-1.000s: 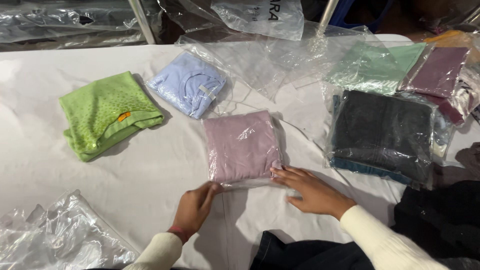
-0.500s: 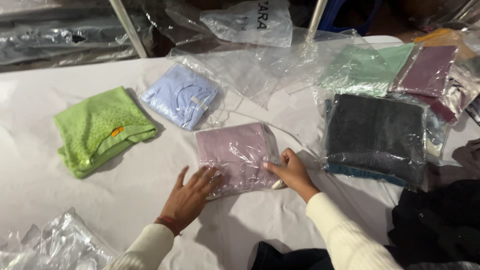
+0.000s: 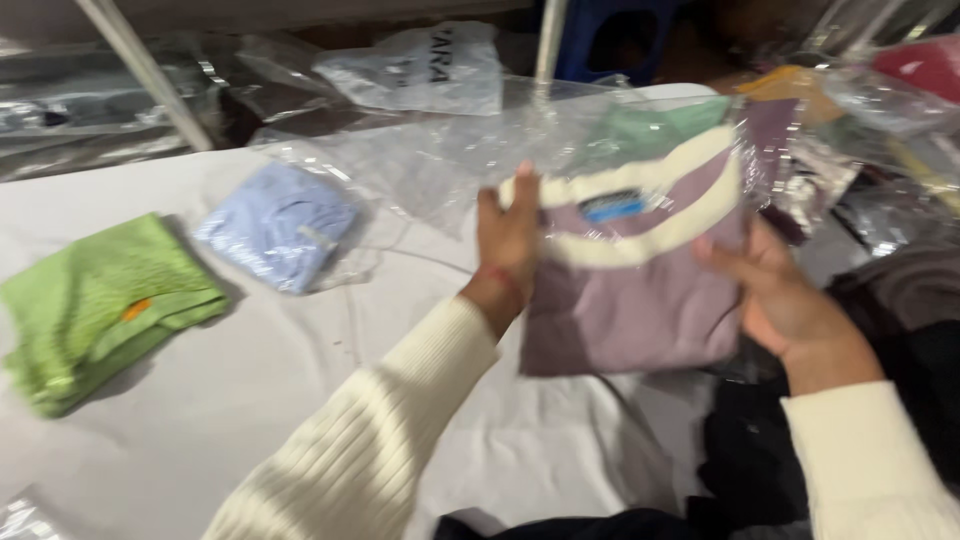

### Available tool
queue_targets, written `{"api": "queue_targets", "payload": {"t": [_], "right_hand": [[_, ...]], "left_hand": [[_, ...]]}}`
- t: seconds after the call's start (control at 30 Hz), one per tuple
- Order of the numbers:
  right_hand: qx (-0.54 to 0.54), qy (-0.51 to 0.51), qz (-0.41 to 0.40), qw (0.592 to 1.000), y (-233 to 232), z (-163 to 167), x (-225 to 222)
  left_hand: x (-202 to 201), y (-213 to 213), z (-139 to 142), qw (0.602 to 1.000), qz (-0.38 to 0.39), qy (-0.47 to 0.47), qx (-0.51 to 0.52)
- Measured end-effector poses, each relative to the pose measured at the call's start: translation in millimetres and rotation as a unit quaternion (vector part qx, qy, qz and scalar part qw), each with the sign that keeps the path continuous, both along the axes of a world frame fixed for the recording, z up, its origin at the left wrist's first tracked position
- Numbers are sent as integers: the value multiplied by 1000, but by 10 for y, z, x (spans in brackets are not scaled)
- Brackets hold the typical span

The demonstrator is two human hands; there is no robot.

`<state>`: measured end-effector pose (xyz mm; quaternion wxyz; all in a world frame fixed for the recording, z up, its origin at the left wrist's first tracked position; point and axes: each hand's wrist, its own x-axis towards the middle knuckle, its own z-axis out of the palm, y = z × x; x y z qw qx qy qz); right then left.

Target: The person folds garments one at a time on a white table, smoothing and aligning each shirt or top before folding it into a compact square. Each folded garment is then wrapped in a clear plastic bag and the bagged items are stacked together on the table.

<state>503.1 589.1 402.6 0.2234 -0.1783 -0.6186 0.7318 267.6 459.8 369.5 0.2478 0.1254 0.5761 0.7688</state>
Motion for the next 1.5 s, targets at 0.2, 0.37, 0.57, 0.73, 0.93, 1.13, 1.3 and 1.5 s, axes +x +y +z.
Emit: {"api": "queue_targets", "payload": {"t": [0.2,0.37,0.57,0.73,0.93,1.13,1.3,1.5], "right_hand": [[43,-216,-223,950,557,-557,133],[146,-199,-289,925,593,-1140,160],[93,-199,-302,928,852,-1188,148],[218,-349,-375,831,837,-852,192],[628,-187,-295,696,-291,-886,-687],[227,-179,139,947,-2888,-1508,-2070],[266,-227,333,876,-4622,-1474,-2327],[228,-253,400,851,-5715,-1520,-2460]], "left_hand": [[667,389,-229,734,-39,602,-312],[841,196,-690,760,-289,466,-348],[158,-399,-957,837,-213,461,-204],[-436,-1286,-1036,854,-166,402,-287],[-399,-1999,-1086,854,-95,340,-383],[-773,-3584,-1192,605,57,421,-674],[-1161,-5234,-1049,506,17,345,-791],[-1483,-6209,-606,437,-297,209,-823]]}}
